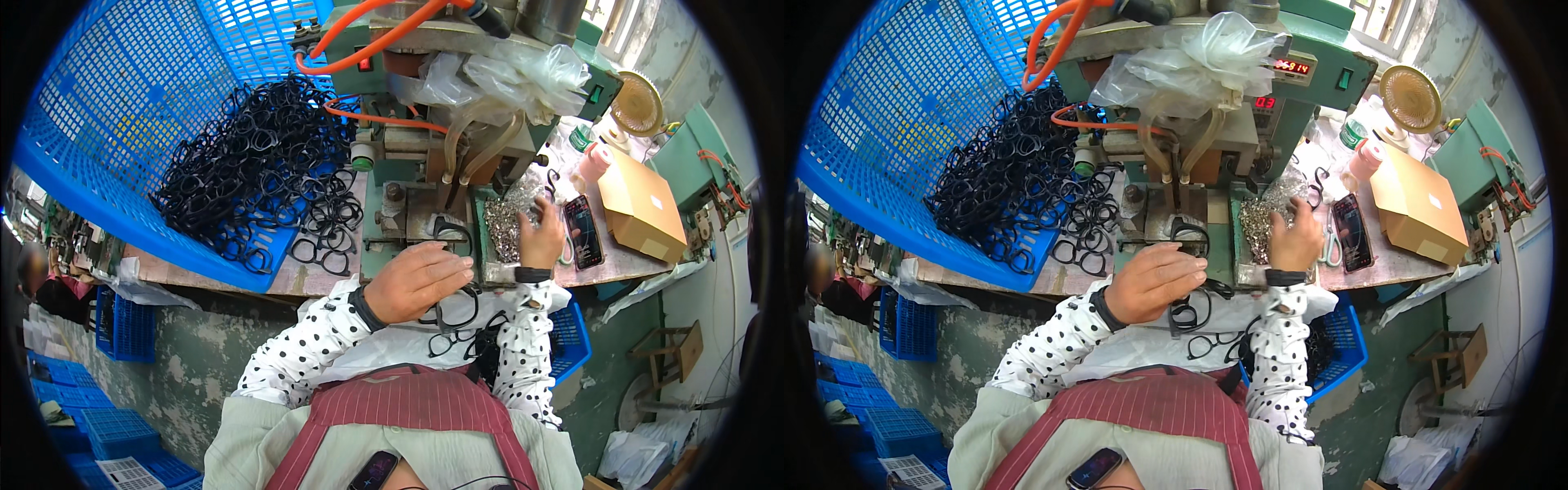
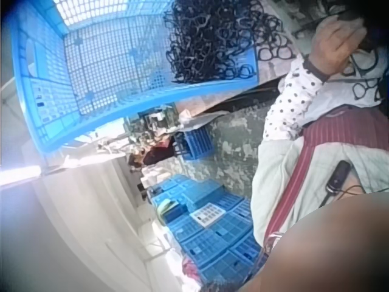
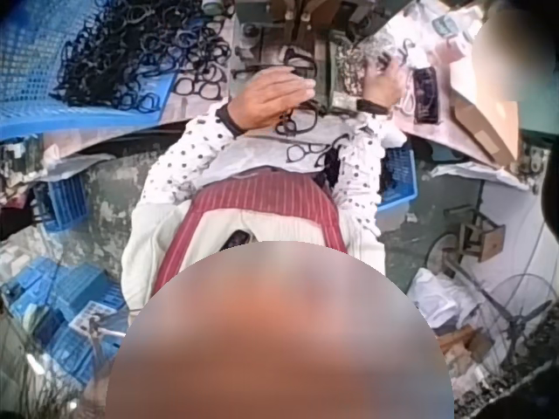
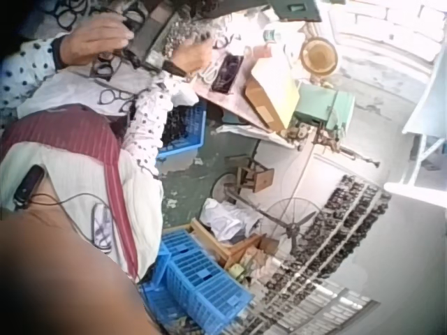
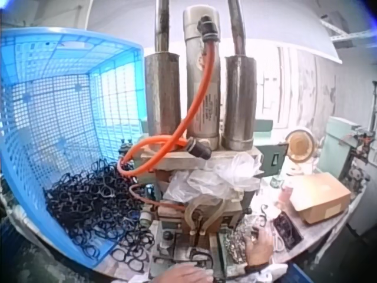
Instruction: The person repeatedly picks black rubber rings and small metal pieces, places them into a press machine, and removes the assembled parts. The process is continuous and repetitive, with the person handling the components one at a time.
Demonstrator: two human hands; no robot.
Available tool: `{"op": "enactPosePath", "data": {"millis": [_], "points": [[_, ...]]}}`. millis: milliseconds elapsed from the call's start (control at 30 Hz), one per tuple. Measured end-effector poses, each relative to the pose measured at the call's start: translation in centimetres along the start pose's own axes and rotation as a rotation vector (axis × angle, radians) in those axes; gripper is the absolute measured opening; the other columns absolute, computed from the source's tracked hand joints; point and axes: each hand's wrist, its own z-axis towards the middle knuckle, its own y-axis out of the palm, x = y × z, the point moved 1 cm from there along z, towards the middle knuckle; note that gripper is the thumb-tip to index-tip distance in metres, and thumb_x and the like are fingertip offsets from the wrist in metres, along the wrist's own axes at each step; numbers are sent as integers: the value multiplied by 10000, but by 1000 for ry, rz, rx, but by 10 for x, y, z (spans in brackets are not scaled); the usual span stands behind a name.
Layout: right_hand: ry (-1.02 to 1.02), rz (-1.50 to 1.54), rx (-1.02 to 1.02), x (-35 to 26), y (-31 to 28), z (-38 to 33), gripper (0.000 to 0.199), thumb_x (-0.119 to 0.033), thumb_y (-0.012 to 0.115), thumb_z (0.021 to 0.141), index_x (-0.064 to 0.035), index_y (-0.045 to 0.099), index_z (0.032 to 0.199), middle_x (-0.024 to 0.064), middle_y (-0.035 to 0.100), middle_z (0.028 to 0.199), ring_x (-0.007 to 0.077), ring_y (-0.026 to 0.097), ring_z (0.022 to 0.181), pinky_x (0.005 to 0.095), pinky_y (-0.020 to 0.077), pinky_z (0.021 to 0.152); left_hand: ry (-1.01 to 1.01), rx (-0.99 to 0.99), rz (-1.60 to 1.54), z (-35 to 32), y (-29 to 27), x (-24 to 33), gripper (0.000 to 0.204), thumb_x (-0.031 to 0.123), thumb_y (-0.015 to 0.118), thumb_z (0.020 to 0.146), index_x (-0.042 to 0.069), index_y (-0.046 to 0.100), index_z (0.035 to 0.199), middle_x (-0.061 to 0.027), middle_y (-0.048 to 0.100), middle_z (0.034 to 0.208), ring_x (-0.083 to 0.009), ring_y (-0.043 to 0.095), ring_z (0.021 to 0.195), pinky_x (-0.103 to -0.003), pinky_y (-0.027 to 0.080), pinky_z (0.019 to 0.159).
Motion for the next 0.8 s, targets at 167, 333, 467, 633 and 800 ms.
{"op": "enactPosePath", "data": {"millis": [167,333,467,633,800], "points": [[150,-45,-412,42,-21,-13,345,-262,765,734,-65,651,995,143,698,879,314,674,820,415,513,720,-5,0,7,-5,-4,-3,422,-12,624,770,45,614,1188,-105,613,1232,-267,607,1051,-433,479,943],[-31,26,-322,51,13,-34,163,-187,708,753,-47,643,806,162,638,761,356,629,821,456,489,722,-28,-9,0,-9,-5,0,429,1,611,774,41,613,1202,-117,611,1255,-276,610,1055,-447,468,952],[281,499,-625,66,14,-24,281,-225,509,963,-15,624,1109,154,667,930,245,628,830,372,481,742,115,116,20,-27,15,-11,339,167,461,931,-1,592,1195,-151,619,1196,-332,598,1075,-511,453,924],[146,243,-410,129,66,-1,277,-221,569,916,-33,651,1102,189,661,1075,262,621,962,361,489,861,192,173,188,-26,-18,-17,428,378,388,1011,22,589,1135,-156,583,1165,-325,567,997,-514,425,870],[-28,106,45,46,3,-35,237,-241,703,823,-54,715,970,213,657,1042,376,575,1023,455,453,909,-472,320,667,-80,-46,-109,214,128,619,767,76,570,969,-92,548,1004,-272,524,910,-405,405,757]]}}
